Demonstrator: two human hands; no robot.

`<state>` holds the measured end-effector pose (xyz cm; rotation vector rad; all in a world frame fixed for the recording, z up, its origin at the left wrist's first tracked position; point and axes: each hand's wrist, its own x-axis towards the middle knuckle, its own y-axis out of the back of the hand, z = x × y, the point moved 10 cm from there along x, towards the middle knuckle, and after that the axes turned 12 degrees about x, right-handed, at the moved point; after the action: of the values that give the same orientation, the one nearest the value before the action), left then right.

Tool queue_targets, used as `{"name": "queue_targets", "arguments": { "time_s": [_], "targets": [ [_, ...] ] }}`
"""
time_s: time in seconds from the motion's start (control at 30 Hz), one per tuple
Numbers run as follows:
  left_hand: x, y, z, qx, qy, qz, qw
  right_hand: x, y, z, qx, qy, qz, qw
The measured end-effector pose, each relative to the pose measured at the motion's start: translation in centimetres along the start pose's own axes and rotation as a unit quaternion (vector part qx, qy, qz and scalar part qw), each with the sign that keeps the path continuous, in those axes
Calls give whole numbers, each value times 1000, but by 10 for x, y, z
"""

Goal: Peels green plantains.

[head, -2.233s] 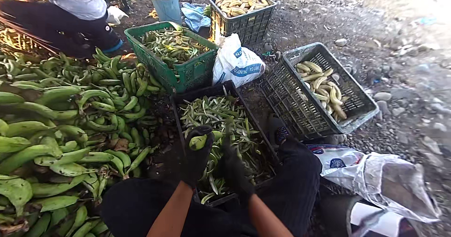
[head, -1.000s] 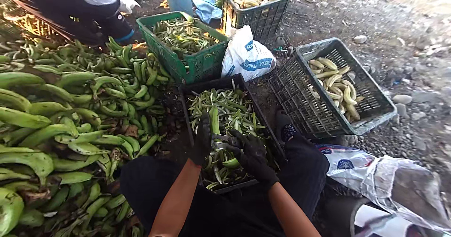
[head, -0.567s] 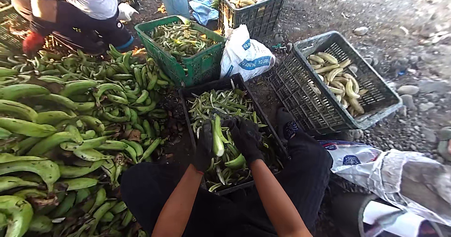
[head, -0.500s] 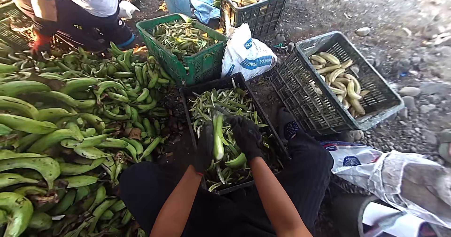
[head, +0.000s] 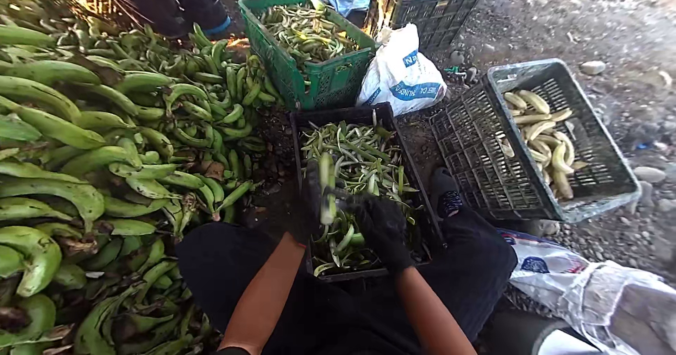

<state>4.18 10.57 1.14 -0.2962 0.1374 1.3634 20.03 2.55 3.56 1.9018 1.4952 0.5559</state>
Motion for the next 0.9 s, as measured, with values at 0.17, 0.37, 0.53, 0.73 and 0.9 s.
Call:
{"name": "queue_targets", "arguments": {
  "time_s": [0.17, 0.37, 0.53, 0.73, 0.9],
  "targets": [
    [-23, -34, 7, 39, 27, -61, 997, 54, 26, 17, 36, -90, 57, 994],
    [2, 14, 3, -75, -36, 76, 994, -9, -2, -10, 15, 3, 22, 1000],
    [0, 3, -1, 64, -17, 19, 998, 2, 0, -3, -1, -8, 49, 999],
    [-6, -22, 6, 61, -11, -16, 998, 49, 27, 12, 43, -46, 37, 997],
    [-8, 38, 8, 38, -37, 232, 971, -24, 9, -12, 6, 82, 145, 986]
  ]
}}
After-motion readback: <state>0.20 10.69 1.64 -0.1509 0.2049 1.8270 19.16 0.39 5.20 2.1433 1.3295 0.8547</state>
